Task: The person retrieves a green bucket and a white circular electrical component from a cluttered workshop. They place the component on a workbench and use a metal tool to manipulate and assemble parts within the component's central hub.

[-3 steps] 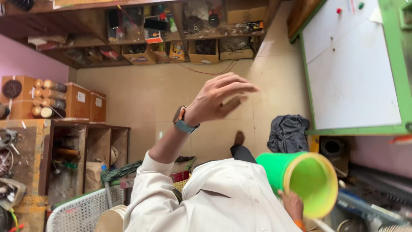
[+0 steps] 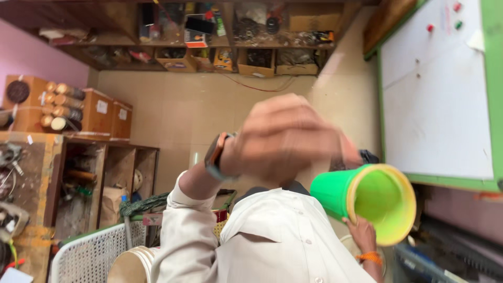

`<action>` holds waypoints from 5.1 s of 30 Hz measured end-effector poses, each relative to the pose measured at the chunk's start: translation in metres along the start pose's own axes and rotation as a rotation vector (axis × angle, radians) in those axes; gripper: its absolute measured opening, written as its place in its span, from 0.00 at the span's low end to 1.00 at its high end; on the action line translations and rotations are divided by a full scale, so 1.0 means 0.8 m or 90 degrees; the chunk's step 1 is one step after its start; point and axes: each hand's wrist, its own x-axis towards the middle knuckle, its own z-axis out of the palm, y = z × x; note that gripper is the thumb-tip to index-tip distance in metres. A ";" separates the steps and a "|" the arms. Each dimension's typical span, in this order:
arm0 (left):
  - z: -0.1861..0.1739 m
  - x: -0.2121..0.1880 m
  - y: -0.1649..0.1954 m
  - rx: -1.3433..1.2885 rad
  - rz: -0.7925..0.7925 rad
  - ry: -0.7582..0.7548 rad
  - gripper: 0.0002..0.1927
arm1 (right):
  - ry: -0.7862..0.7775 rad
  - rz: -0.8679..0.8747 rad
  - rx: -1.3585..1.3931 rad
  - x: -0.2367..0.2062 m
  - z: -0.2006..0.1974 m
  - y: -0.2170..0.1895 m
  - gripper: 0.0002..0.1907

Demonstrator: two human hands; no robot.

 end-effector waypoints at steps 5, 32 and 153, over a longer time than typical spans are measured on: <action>0.011 0.075 0.014 0.121 0.023 0.196 0.11 | -0.115 -0.241 -0.099 0.217 -0.096 -0.082 0.20; -0.415 -0.016 -0.355 0.131 0.016 0.286 0.04 | 0.048 -0.753 -0.311 0.574 -0.454 -0.970 0.18; -0.093 -0.097 -1.002 -0.616 -0.954 0.621 0.24 | -0.092 -0.146 0.116 0.758 -0.338 -0.296 0.22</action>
